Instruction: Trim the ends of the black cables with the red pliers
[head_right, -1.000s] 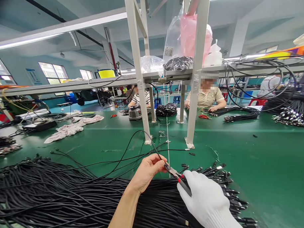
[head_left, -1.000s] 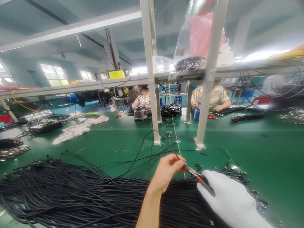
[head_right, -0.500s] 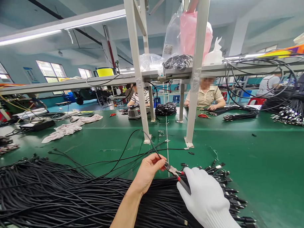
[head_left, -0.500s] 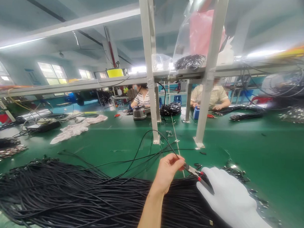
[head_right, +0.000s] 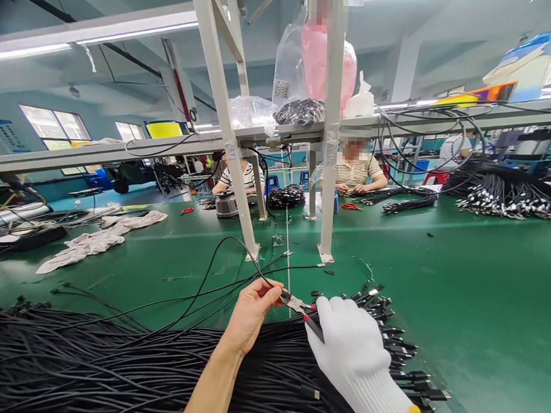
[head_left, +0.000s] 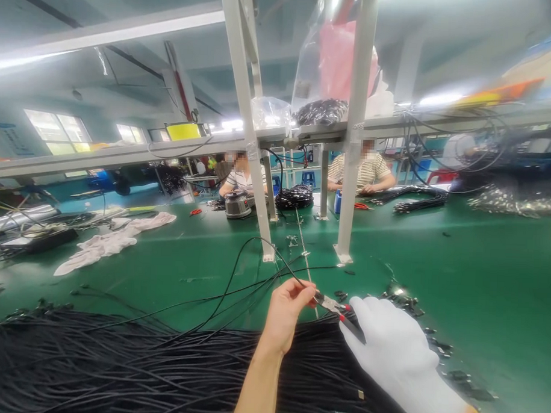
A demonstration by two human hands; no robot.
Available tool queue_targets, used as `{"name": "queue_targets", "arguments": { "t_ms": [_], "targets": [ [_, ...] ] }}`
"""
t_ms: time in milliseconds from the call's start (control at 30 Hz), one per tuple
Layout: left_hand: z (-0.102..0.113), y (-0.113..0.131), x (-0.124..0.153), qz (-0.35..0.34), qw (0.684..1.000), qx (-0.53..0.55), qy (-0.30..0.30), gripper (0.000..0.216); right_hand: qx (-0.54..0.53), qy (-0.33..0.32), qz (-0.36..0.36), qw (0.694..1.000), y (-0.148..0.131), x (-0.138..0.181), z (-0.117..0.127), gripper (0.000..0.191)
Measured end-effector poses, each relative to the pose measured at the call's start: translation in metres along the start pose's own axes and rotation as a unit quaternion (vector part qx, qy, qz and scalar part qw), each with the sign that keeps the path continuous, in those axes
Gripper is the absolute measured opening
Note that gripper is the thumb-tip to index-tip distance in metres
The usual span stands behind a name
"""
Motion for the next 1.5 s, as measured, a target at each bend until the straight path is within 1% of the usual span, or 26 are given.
{"name": "queue_targets", "arguments": {
  "t_ms": [67, 267, 433, 533, 700, 800, 933, 1033, 1167, 1300, 1500],
  "targets": [
    [0.001, -0.001, -0.001, -0.004, 1.0, 0.002, 0.011, 0.021, -0.014, 0.014, -0.005, 1.0, 0.001, -0.001, 0.002, 0.023],
    [0.001, 0.0, 0.0, -0.009, 1.0, 0.007, 0.024, 0.02, -0.003, 0.035, -0.002, 0.999, 0.001, -0.001, 0.003, 0.023],
    [0.0, 0.002, 0.0, -0.002, 1.0, 0.005, 0.008, 0.023, -0.056, 0.008, -0.015, 0.998, 0.004, 0.003, -0.006, 0.022],
    [0.001, 0.001, -0.001, 0.0, 1.0, 0.0, 0.004, 0.023, -0.059, 0.001, -0.016, 0.998, 0.004, 0.005, -0.009, 0.021],
    [0.002, 0.0, -0.002, -0.003, 1.0, -0.006, 0.015, 0.021, -0.029, 0.038, -0.017, 0.999, 0.004, 0.002, 0.002, 0.019],
    [0.003, 0.001, -0.002, -0.008, 1.0, -0.005, 0.018, 0.02, -0.028, 0.05, -0.024, 0.998, 0.004, 0.002, 0.005, 0.018],
    [0.002, 0.0, -0.001, -0.012, 1.0, -0.005, 0.012, 0.019, -0.053, 0.036, -0.031, 0.997, 0.005, 0.004, 0.0, 0.019],
    [0.002, 0.0, -0.001, -0.013, 1.0, -0.009, 0.008, 0.02, -0.046, 0.025, -0.03, 0.998, 0.006, 0.005, -0.002, 0.019],
    [0.003, 0.001, 0.0, -0.02, 1.0, -0.016, 0.013, 0.019, -0.028, 0.027, -0.034, 0.999, 0.004, 0.003, 0.0, 0.021],
    [0.003, 0.004, -0.001, -0.028, 0.999, -0.019, 0.018, 0.018, -0.037, 0.025, -0.043, 0.998, 0.004, 0.004, -0.002, 0.022],
    [0.003, 0.004, 0.0, -0.027, 0.999, -0.02, 0.017, 0.018, -0.042, 0.026, -0.025, 0.998, 0.004, 0.007, -0.006, 0.022]
  ]
}}
Point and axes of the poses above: each hand's wrist, its own x-axis away from the middle knuckle, its own z-axis out of the back of the hand, y = z × x, the point moved 10 cm from there along -x, towards the middle knuckle, and after that the axes turned 11 degrees about y, right-handed, at the moved point
